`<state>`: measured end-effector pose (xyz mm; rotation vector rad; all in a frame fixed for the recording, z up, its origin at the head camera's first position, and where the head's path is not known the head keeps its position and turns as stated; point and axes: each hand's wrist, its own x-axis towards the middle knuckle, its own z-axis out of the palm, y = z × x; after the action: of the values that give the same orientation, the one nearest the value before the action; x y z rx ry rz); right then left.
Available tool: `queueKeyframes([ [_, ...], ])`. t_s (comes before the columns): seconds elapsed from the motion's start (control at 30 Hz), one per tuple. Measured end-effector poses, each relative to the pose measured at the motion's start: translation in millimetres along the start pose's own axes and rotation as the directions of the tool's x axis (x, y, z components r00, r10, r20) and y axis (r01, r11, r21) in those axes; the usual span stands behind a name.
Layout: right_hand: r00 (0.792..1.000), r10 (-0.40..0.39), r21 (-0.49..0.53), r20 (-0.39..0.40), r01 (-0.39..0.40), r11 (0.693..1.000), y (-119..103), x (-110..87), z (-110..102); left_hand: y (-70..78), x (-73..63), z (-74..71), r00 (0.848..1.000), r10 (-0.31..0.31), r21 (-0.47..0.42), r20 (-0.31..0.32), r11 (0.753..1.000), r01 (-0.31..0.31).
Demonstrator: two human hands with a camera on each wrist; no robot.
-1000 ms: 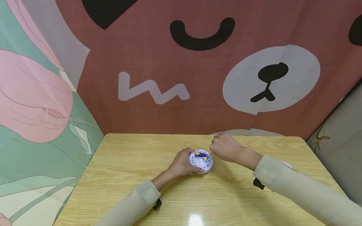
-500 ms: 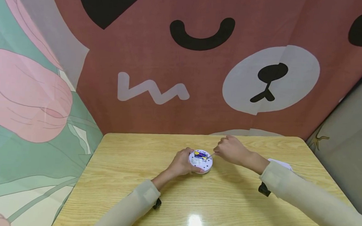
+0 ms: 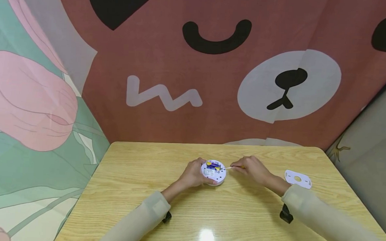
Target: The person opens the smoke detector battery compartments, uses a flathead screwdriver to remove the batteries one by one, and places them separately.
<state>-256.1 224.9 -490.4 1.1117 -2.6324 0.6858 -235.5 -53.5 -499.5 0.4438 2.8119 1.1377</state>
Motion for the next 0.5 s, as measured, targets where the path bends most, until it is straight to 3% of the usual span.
queueKeyframes([
  [0.3, 0.991, 0.132, 0.188, -0.019, -0.126, 0.974, 7.5, -10.9, 15.9, -0.1, -1.0, -1.4, 1.000, -0.004, 0.004, 0.000, 1.000, 0.004],
  [0.5, 0.978, 0.210, 0.285, 0.008, -0.203, 0.937, 9.3, -15.5, 21.8, 0.9, -1.7, -2.1, 1.000, -0.006, -0.005, 0.004, 1.000, 0.006],
])
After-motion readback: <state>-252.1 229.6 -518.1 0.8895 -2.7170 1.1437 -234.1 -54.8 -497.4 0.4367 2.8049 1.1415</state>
